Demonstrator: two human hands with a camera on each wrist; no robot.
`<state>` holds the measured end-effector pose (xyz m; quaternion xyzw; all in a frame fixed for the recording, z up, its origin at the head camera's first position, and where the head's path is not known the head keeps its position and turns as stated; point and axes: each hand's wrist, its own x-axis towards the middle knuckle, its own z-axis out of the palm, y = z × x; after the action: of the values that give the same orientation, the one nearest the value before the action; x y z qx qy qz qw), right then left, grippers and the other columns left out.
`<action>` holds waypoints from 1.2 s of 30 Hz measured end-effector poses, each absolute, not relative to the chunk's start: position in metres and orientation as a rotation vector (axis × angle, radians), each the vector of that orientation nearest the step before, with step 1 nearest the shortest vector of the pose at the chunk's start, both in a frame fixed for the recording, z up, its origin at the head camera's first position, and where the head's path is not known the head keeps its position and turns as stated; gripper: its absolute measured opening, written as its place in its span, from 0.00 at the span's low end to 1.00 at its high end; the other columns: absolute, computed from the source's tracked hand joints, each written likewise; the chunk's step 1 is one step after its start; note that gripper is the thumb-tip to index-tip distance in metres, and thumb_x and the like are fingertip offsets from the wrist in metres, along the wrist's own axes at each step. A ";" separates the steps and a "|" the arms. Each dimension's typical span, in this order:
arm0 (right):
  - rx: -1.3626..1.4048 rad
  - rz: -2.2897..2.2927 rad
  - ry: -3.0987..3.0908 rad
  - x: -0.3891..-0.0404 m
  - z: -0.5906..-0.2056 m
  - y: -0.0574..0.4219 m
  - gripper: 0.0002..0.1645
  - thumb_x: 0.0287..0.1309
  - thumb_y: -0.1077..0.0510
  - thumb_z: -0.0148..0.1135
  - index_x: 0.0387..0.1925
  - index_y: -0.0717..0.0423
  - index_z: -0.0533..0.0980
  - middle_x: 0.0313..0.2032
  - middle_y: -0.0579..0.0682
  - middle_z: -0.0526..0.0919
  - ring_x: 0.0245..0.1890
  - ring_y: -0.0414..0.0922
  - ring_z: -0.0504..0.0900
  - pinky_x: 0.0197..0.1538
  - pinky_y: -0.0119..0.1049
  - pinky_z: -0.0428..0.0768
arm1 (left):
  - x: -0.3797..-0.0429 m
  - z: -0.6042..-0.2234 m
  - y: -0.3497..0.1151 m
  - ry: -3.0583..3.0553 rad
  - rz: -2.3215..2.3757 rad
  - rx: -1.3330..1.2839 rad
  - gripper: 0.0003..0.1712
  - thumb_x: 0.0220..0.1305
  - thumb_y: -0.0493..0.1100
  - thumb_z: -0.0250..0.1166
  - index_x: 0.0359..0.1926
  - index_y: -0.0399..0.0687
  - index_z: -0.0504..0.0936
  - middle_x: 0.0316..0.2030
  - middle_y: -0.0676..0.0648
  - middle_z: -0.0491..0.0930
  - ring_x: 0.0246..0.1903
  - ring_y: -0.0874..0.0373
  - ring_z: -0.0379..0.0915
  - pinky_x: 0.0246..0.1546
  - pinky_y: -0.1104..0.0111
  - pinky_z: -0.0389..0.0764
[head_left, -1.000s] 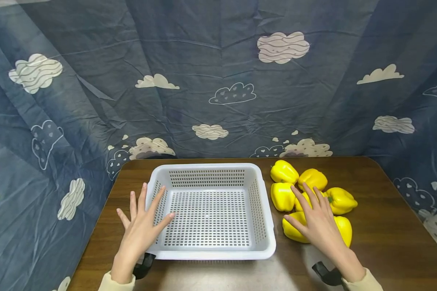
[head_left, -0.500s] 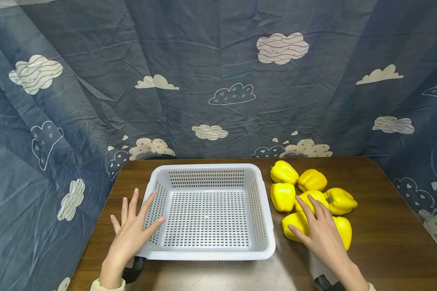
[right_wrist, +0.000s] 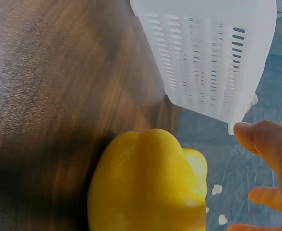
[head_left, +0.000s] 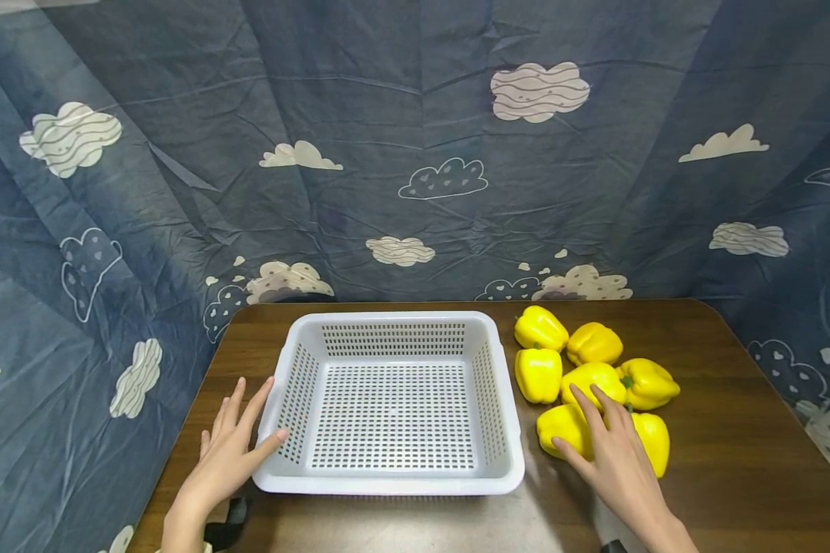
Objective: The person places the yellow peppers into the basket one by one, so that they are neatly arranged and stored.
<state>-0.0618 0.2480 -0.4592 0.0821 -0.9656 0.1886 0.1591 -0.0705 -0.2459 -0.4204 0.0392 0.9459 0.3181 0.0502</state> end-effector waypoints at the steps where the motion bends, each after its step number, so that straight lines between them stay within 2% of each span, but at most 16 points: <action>1: 0.225 0.539 -2.764 -0.061 -0.459 0.248 0.48 0.44 0.50 0.75 0.65 0.60 0.64 0.59 0.71 0.63 0.55 0.68 0.64 0.50 0.66 0.67 | -0.072 -0.422 -0.247 2.877 0.982 0.126 0.44 0.66 0.56 0.59 0.76 0.61 0.46 0.73 0.33 0.32 0.66 0.23 0.28 0.47 0.21 0.35; 10: 0.149 0.517 -2.845 -0.056 -0.463 0.245 0.47 0.50 0.46 0.71 0.66 0.61 0.63 0.55 0.71 0.66 0.47 0.67 0.67 0.39 0.63 0.72 | -0.086 -0.432 -0.258 2.799 1.228 0.280 0.42 0.66 0.49 0.60 0.75 0.54 0.50 0.71 0.28 0.38 0.65 0.22 0.36 0.48 0.24 0.50; 16: 0.099 0.500 -2.910 -0.057 -0.466 0.241 0.47 0.51 0.42 0.69 0.65 0.64 0.64 0.54 0.74 0.66 0.49 0.70 0.65 0.42 0.65 0.72 | -0.099 -0.439 -0.261 2.724 1.336 0.343 0.40 0.67 0.46 0.60 0.75 0.53 0.52 0.71 0.31 0.43 0.68 0.28 0.38 0.53 0.28 0.53; 19: 0.106 0.488 -2.896 -0.060 -0.469 0.240 0.48 0.49 0.42 0.70 0.65 0.65 0.64 0.54 0.75 0.65 0.50 0.70 0.64 0.45 0.65 0.70 | -0.106 -0.445 -0.262 2.637 1.437 0.360 0.39 0.68 0.44 0.59 0.75 0.50 0.51 0.71 0.32 0.45 0.67 0.30 0.45 0.53 0.37 0.66; 21: 0.126 0.488 -2.862 -0.062 -0.472 0.239 0.49 0.47 0.43 0.72 0.64 0.66 0.64 0.53 0.75 0.66 0.50 0.70 0.65 0.46 0.65 0.70 | -0.110 -0.449 -0.262 2.545 1.524 0.348 0.39 0.69 0.43 0.58 0.75 0.50 0.50 0.70 0.30 0.47 0.63 0.30 0.55 0.46 0.48 0.78; 23: 0.139 0.489 -2.831 -0.063 -0.476 0.238 0.51 0.44 0.43 0.74 0.63 0.67 0.65 0.52 0.74 0.66 0.49 0.69 0.66 0.45 0.64 0.70 | -0.114 -0.452 -0.262 2.455 1.597 0.319 0.38 0.70 0.42 0.57 0.75 0.51 0.49 0.69 0.29 0.49 0.57 0.31 0.65 0.36 0.57 0.83; 25: 0.152 0.490 -2.803 -0.065 -0.479 0.237 0.53 0.40 0.43 0.76 0.61 0.69 0.65 0.51 0.73 0.66 0.47 0.67 0.67 0.44 0.62 0.71 | -0.116 -0.455 -0.263 2.395 1.643 0.285 0.38 0.70 0.43 0.56 0.75 0.54 0.49 0.68 0.27 0.51 0.52 0.34 0.71 0.32 0.60 0.84; 28: 0.182 0.504 -2.755 -0.066 -0.484 0.237 0.56 0.34 0.45 0.80 0.60 0.71 0.65 0.51 0.72 0.66 0.46 0.65 0.68 0.44 0.61 0.71 | -0.120 -0.459 -0.263 2.334 1.693 0.251 0.37 0.71 0.43 0.55 0.75 0.56 0.48 0.66 0.25 0.54 0.47 0.37 0.76 0.30 0.58 0.84; 32: 0.264 0.523 -2.662 -0.067 -0.491 0.239 0.58 0.27 0.50 0.83 0.58 0.74 0.65 0.51 0.70 0.68 0.45 0.65 0.71 0.46 0.59 0.72 | -0.124 -0.463 -0.262 2.309 1.738 0.219 0.37 0.71 0.42 0.55 0.75 0.57 0.49 0.65 0.24 0.56 0.44 0.38 0.78 0.29 0.56 0.84; 36: 0.310 0.530 -2.626 -0.069 -0.495 0.242 0.59 0.24 0.54 0.83 0.59 0.75 0.64 0.51 0.70 0.68 0.45 0.64 0.72 0.45 0.59 0.74 | -0.127 -0.466 -0.260 2.366 1.745 0.223 0.36 0.71 0.42 0.55 0.75 0.54 0.50 0.67 0.27 0.54 0.46 0.36 0.76 0.30 0.58 0.84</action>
<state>-0.0692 0.2416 -0.4948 0.1120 -0.9498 0.1918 0.2205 -0.1273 -0.2596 -0.4664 0.0754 0.7987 0.5892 0.0966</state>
